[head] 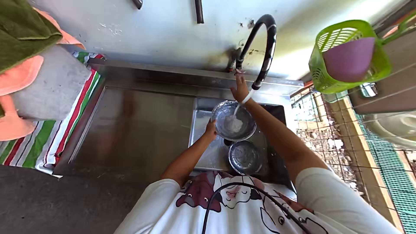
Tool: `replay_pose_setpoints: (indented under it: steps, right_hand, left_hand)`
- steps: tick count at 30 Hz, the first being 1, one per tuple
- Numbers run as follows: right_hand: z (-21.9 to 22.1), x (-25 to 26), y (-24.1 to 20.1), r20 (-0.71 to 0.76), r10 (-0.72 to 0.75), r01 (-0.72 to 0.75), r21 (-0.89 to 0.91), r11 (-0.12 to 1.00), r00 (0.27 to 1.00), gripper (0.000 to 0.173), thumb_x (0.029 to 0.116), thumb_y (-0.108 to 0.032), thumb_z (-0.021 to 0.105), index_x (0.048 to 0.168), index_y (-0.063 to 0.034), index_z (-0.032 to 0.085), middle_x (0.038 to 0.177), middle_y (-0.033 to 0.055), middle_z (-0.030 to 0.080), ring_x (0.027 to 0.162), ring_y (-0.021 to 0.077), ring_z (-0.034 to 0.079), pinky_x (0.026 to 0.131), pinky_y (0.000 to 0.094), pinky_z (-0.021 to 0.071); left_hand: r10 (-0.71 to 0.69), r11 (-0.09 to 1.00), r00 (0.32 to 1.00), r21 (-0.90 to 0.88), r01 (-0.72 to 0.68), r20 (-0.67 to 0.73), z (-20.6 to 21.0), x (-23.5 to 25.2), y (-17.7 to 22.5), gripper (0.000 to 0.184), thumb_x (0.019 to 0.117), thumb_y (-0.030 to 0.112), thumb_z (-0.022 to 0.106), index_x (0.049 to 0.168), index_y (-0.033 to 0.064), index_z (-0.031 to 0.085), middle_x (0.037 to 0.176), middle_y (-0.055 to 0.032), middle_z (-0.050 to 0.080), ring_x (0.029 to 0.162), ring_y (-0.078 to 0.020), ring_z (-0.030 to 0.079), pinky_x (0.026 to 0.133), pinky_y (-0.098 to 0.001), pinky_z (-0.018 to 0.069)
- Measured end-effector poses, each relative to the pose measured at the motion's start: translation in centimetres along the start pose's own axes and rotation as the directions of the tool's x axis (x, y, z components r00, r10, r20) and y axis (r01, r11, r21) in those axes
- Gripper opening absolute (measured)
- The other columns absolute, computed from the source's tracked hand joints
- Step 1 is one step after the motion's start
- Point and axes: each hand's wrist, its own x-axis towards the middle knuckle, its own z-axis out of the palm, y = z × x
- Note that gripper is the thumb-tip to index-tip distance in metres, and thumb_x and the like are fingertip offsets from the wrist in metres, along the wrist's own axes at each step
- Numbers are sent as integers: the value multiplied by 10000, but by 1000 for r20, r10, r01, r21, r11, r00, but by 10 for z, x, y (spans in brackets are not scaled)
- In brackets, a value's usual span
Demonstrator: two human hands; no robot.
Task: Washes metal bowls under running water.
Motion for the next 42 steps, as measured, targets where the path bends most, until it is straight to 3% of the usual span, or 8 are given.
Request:
replay_pose_setpoints:
  steps: [4, 8, 12, 17, 25, 28, 35, 42]
  right_hand:
    - [11, -41, 24, 185, 221, -285, 482, 828, 957, 304, 1069, -101, 487, 1282, 77, 610, 1139, 180, 682, 962, 191, 670, 875, 354, 561]
    - [1, -56, 29, 277, 379, -469, 561, 682, 883, 190, 1018, -202, 622, 1018, -11, 624, 642, -26, 514, 461, 36, 403, 452, 220, 380]
    - [20, -75, 48, 251, 265, -345, 371, 862, 931, 107, 944, -69, 637, 941, 35, 612, 685, 52, 501, 547, 131, 438, 528, 337, 405]
    - [43, -118, 56, 469, 84, -117, 42, 992, 879, 323, 1012, -108, 602, 1273, 81, 625, 1190, 318, 661, 1140, 467, 635, 1019, 630, 458]
    - [6, -126, 63, 9, 336, -272, 610, 744, 942, 293, 1085, -153, 485, 1095, 92, 645, 959, 177, 656, 859, 200, 620, 834, 414, 519]
    - [-5, -131, 61, 37, 353, -288, 659, 695, 935, 320, 1084, -224, 519, 1062, 60, 664, 875, 115, 648, 748, 136, 598, 749, 362, 533]
    - [-11, -110, 85, -55, 215, -173, 423, 890, 975, 370, 1021, -258, 649, 877, 80, 693, 751, 138, 646, 670, 162, 571, 720, 415, 504]
    - [37, -111, 24, -245, 53, -42, 49, 998, 968, 378, 1004, -45, 537, 1351, 99, 580, 1444, 332, 509, 1358, 499, 481, 1121, 662, 359]
  left_hand:
    - [-20, 1000, 1000, 24, 20, -14, 7, 4, -4, 492, 1130, 274, 361, 1606, 217, 250, 1467, -260, 462, 1180, -374, 568, 894, -513, 518]
    - [-18, 990, 1000, 140, 17, 7, 17, 14, -2, 518, 1129, 295, 364, 1622, 279, 205, 1478, -281, 446, 1184, -418, 562, 878, -561, 515]
    - [-5, 941, 998, 339, -16, 61, 32, 13, 12, 547, 1130, 396, 319, 1628, 217, 184, 1520, -275, 424, 1274, -438, 520, 954, -597, 481]
    - [-21, 863, 996, 504, -25, 86, 64, 3, 48, 544, 1124, 445, 271, 1601, 185, 253, 1467, -307, 451, 1252, -486, 518, 903, -686, 465]
    - [383, 126, 762, 788, -603, 522, 110, -24, 53, 541, 1122, 293, 332, 1539, -48, 384, 1593, -285, 362, 1499, -452, 304, 1214, -609, 216]
    - [334, 156, 838, 851, -501, 432, 106, -14, 78, 468, 1114, 276, 368, 1377, -68, 544, 1314, -315, 606, 1265, -456, 575, 1052, -621, 439]
    - [246, -155, 643, 684, -712, 725, 98, -31, 81, 287, 1051, 128, 512, 1250, -13, 662, 1243, -264, 656, 1248, -435, 581, 1140, -632, 332]
    - [307, 166, 791, 789, -592, 529, 83, -27, 90, 308, 1034, 26, 473, 1262, -65, 659, 1259, -278, 659, 1243, -406, 602, 1088, -556, 424]
